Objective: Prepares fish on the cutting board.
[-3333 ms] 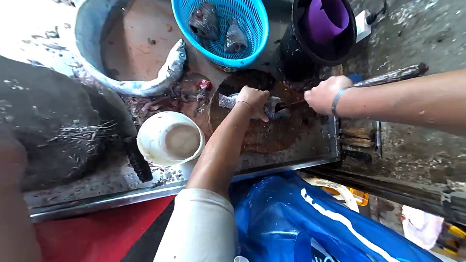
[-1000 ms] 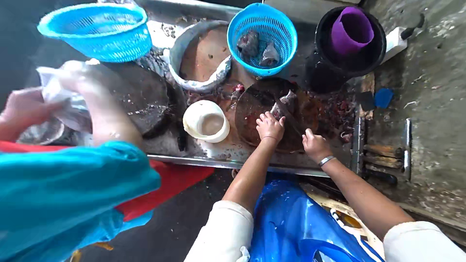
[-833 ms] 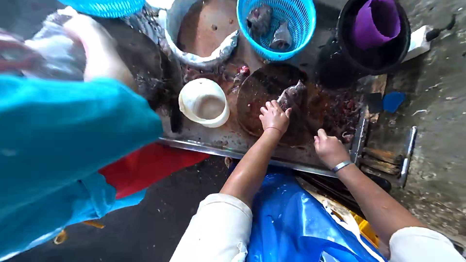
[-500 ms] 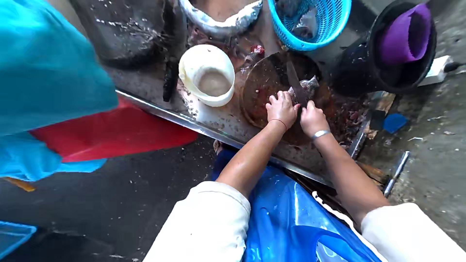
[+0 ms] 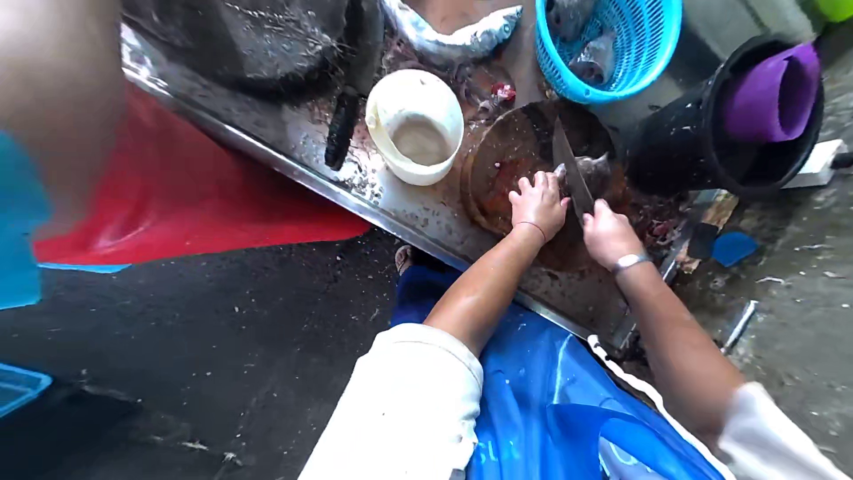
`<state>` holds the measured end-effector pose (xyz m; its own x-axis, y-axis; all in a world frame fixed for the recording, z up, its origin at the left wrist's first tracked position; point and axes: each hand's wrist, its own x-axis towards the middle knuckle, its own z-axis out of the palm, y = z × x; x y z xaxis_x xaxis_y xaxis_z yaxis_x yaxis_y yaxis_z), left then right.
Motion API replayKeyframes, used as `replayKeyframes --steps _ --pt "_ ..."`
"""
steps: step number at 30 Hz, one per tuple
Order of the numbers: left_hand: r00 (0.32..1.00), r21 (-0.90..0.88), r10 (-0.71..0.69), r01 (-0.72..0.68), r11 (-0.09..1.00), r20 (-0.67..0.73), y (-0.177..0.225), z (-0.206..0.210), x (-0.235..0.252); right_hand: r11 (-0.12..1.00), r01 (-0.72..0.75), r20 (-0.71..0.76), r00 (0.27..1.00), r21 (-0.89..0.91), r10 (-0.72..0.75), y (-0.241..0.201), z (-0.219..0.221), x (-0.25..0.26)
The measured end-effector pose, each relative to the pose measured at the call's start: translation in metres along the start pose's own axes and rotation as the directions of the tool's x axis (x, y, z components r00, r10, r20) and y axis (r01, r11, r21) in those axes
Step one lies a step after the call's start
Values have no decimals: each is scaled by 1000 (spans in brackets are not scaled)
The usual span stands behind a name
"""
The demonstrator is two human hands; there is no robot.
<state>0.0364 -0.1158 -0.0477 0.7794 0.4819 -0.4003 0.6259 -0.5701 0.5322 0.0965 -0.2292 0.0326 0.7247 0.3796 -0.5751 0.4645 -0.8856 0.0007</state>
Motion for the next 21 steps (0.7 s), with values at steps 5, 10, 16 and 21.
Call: replayKeyframes --steps 5,10,16,21 --pt "999 -2 34 -34 999 9 2 1 2 992 -15 -72 997 127 24 21 43 -6" --pt "1000 40 29 -29 999 -2 3 6 -7 984 -20 -67 997 176 32 23 44 -16" --pt "999 47 31 -30 998 -27 5 -1 -11 997 -74 188 980 28 67 88 57 -96" --pt "943 325 333 -319 890 15 -14 -2 -24 972 -141 96 987 189 125 134 61 -133"
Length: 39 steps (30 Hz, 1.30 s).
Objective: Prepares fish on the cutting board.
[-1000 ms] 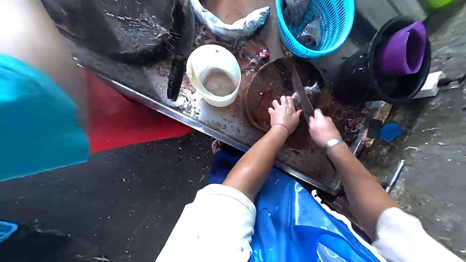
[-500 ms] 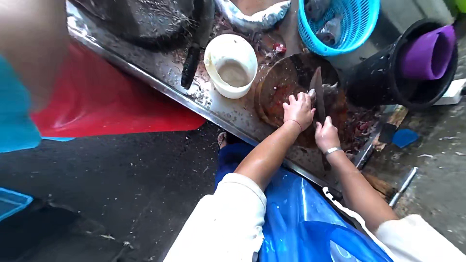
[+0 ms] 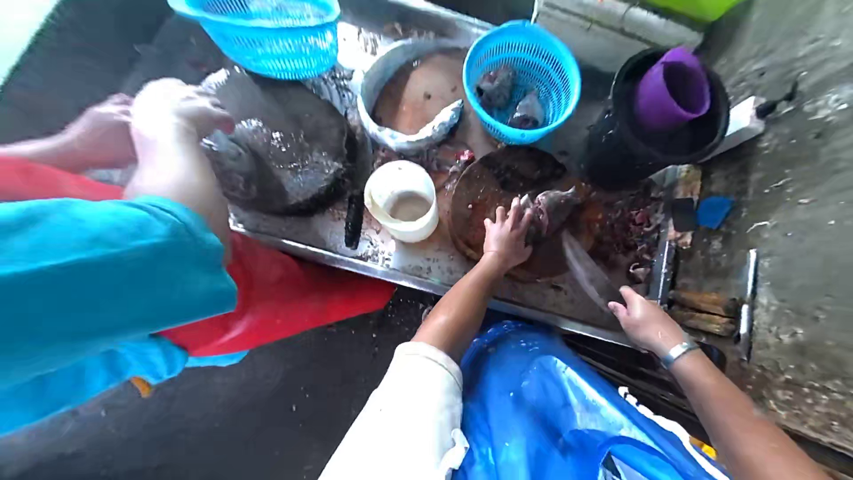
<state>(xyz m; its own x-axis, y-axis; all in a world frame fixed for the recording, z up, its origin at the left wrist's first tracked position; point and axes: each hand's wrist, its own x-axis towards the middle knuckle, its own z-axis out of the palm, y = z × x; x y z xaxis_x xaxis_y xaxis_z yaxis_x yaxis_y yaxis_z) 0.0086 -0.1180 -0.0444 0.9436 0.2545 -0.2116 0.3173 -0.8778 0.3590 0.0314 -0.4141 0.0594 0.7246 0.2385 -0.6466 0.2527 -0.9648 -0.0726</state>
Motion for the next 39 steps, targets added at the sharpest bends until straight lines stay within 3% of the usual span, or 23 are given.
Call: replayKeyframes --steps 2,4,6,9,10,12,14,16,18,22,26,29,32,34,39 --pt "1000 22 1 -1 1000 -12 -10 -16 8 994 -28 -170 984 106 46 19 9 17" --pt "987 -142 -160 155 978 -26 -21 -40 17 983 -83 -261 957 163 124 31 25 51" --pt "947 -428 -320 292 856 5 -39 -52 24 976 -102 -327 931 193 162 40 40 90" --pt "957 -764 -287 213 609 38 -58 -43 6 970 -60 -379 913 234 147 36 49 121" --pt "969 -848 -244 158 506 35 -54 -38 -7 957 23 -412 905 289 103 25 44 118" --pt "982 -924 -171 139 357 82 -41 -25 -37 880 322 -531 842 350 -98 -10 29 102" --pt "983 -951 -118 168 258 141 -29 -6 -64 712 606 -547 752 355 -368 -50 21 85" --pt "982 -978 -87 174 115 165 -16 8 -92 514 736 -493 677 441 -547 -79 30 75" --pt "988 -988 -51 150 37 148 -12 13 -115 438 741 -441 662 510 -606 -90 46 66" --pt "994 -992 60 90 92 95 -12 19 -146 454 706 -335 678 544 -654 -77 62 43" --pt "991 -990 82 100 101 108 -10 20 -146 395 698 -500 709 597 -497 -66 78 36" --pt "990 -988 73 116 105 124 -3 25 -144 357 692 -498 709 628 -499 -56 85 43" --pt "985 -981 66 151 124 160 2 24 -142 361 541 -236 746 759 -622 -43 78 41" --pt "980 -977 115 142 160 161 5 20 -138 328 465 -94 679 822 -728 -35 70 45" --pt "962 -961 186 154 231 199 10 25 -125 481 350 163 648 804 -744 -31 61 66"
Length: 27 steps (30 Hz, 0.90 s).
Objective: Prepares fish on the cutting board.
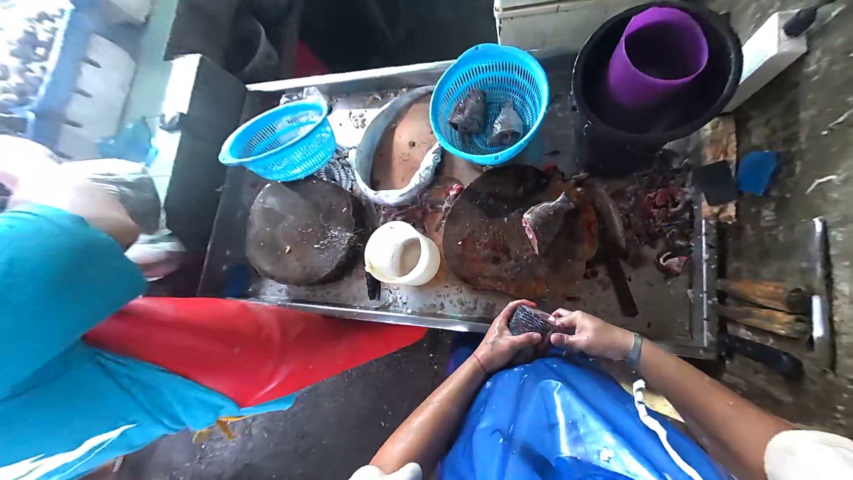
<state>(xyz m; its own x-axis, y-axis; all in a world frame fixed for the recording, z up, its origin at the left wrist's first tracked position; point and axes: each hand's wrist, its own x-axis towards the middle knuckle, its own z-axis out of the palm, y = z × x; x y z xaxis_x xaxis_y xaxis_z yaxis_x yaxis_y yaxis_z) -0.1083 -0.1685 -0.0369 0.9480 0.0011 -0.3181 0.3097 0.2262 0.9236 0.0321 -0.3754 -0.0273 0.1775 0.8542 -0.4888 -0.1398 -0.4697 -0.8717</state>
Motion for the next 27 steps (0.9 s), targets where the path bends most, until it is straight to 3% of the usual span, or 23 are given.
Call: replayKeyframes --steps 6,9,15,18,20,22,24,26,27 --pt "989 126 16 -35 991 145 24 -24 42 927 -51 6 999 372 53 -8 -10 35" --pt "972 133 13 -45 990 236 47 -43 86 923 -50 15 999 382 48 -37 -38 51" --pt "945 110 -278 262 959 173 114 -80 177 848 -59 -53 993 527 102 -84 -111 101" --pt "912 264 -325 259 929 249 142 -95 208 835 -42 -49 995 549 83 -82 -133 107" --pt "911 439 -304 162 884 277 165 -104 224 823 9 -143 986 568 88 -85 -149 101" --pt "907 553 -335 146 820 256 185 -119 245 888 25 -210 974 459 81 -101 -177 88" --pt "929 597 -331 173 784 166 192 -138 259 938 76 -303 953 339 32 -115 -204 68" --pt "959 635 -280 193 748 39 195 -151 269 922 191 -444 896 337 -24 -110 -224 44" --pt "965 654 -262 200 730 -3 197 -154 273 940 171 -525 851 295 10 -103 -236 33"
